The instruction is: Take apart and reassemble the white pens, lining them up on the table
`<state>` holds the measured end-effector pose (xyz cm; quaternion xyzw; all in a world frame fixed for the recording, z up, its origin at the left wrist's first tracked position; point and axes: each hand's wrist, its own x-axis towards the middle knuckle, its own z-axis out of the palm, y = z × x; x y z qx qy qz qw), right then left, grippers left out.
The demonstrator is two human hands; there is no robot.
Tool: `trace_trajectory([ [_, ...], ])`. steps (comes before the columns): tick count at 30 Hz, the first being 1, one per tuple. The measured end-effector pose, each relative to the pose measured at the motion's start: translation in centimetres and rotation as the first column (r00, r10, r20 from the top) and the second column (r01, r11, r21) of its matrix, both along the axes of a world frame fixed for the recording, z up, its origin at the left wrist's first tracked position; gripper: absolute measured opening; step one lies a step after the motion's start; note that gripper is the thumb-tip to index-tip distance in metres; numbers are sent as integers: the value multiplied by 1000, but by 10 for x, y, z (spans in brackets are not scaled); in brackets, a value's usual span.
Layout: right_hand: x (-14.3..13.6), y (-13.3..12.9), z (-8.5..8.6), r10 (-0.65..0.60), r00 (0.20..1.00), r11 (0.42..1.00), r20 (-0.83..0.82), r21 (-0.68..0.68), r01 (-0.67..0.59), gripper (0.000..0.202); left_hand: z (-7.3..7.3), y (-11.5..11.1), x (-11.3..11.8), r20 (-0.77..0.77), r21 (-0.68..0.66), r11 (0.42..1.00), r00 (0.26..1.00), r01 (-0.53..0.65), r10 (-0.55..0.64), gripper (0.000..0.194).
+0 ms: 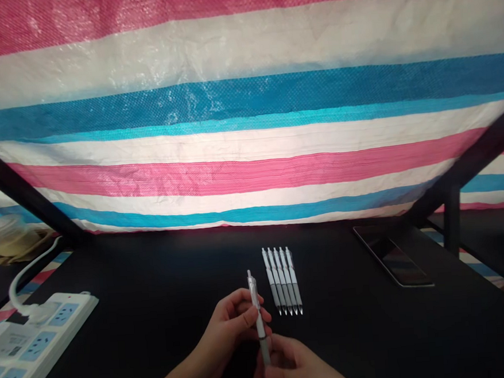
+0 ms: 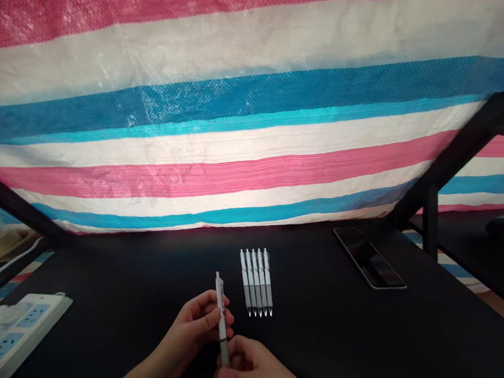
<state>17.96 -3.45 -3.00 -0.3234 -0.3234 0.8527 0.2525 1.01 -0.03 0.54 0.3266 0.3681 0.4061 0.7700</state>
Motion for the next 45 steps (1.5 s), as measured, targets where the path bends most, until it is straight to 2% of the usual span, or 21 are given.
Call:
trace_trajectory([
  [2, 0, -1, 2, -20, 998, 1000, 61, 3, 20, 41, -2, 0, 0, 7, 4, 1000, 1000, 17, -17, 20],
  [4, 0, -2, 6, 2, 999, 999, 52, -44, 0, 39, -3, 0, 0, 9, 12, 1000, 1000, 26, -26, 20],
  [7, 0, -2, 8, 16, 1000, 996, -17, -91, -18, 50, -5, 1, 1, 9, 22, 1000, 1000, 13, -13, 21],
  [12, -1, -3, 0, -69, 996, 997, 52, 30, 67, 43, -5, 1, 1, 13, 13, 1000, 1000, 14, -14, 21],
  [14, 0, -3, 0, -40, 998, 999, 49, 12, 40, 40, -6, 1, 1, 7, 21, 1000, 1000, 19, -19, 20],
  [17, 1, -2, 6, 11, 1000, 999, 3, -31, -10, 49, -7, 1, 1, -1, 32, 999, 1000, 7, -7, 19],
  [20, 1, -2, 9, -1, 999, 1000, 44, -16, 1, 49, -8, 1, 0, -4, 34, 999, 1000, -4, 4, 19],
  [23, 1, -3, 5, -12, 997, 1000, 70, 10, 11, 43, -9, 1, 1, 9, 42, 999, 1000, 13, -13, 18],
  [29, -1, -5, 0, -7, 1000, 999, -12, -38, 6, 46, -9, 0, 1, 48, 51, 999, 999, 7, -10, 17],
  [32, 1, -1, 8, 15, 998, 996, -56, -87, -20, 49, -7, 1, 1, 5, 63, 998, 1000, -14, 14, 19],
  [37, 2, 2, 21, -42, 987, 988, -154, -151, 18, 50, -2, 6, -2, -157, 148, 986, 983, -77, 100, 27],
  [41, 0, -2, 19, -39, 997, 995, -62, -96, 33, 45, -1, 7, -3, -209, 182, 979, 970, -86, 124, 32],
  [45, -2, -4, 8, -35, 999, 995, 10, -92, 36, 43, -3, 7, -2, -153, 168, 984, 985, -49, 75, 31],
])
